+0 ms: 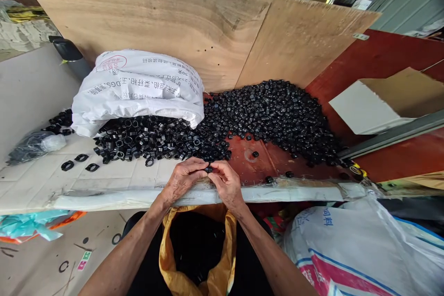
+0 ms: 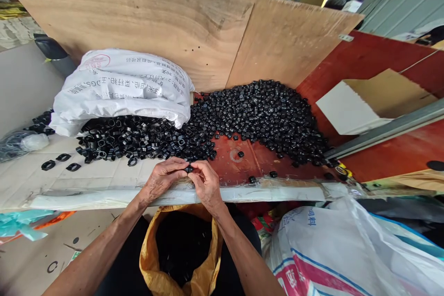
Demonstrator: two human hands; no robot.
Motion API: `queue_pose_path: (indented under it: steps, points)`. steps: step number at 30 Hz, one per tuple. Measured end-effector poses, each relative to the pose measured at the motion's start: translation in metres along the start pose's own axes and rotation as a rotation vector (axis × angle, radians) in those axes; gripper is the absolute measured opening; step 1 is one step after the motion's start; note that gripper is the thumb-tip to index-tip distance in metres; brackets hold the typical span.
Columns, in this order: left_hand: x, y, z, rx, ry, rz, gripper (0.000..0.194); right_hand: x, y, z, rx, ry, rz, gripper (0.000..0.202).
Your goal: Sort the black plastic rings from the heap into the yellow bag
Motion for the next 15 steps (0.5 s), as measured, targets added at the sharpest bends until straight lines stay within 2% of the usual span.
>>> queue_pose_path:
  steps: [6,15]
  points:
    - [0.0037,-0.0021,-0.0024,-0.091,-0.036,0.016,0.023,-0.0017,-0.0003,-0.0030,-0.022,-0.008,-0.004,0.013]
    - [0.0088,-0.0054,-0.0080,-0.076,-0.033,0.048,0.023,-0.0007,-0.0024,0.0015,0.076,-0.017,0.030,0.025]
Point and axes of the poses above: each hand's wrist, its own y-axis towards the middle knuckle, its own x-axis out of the palm, z = x × y, the point moved 6 cm from there along y, towards the middle knuckle, and after that the axes turned 4 degrees about -x, right-handed, at the moved point
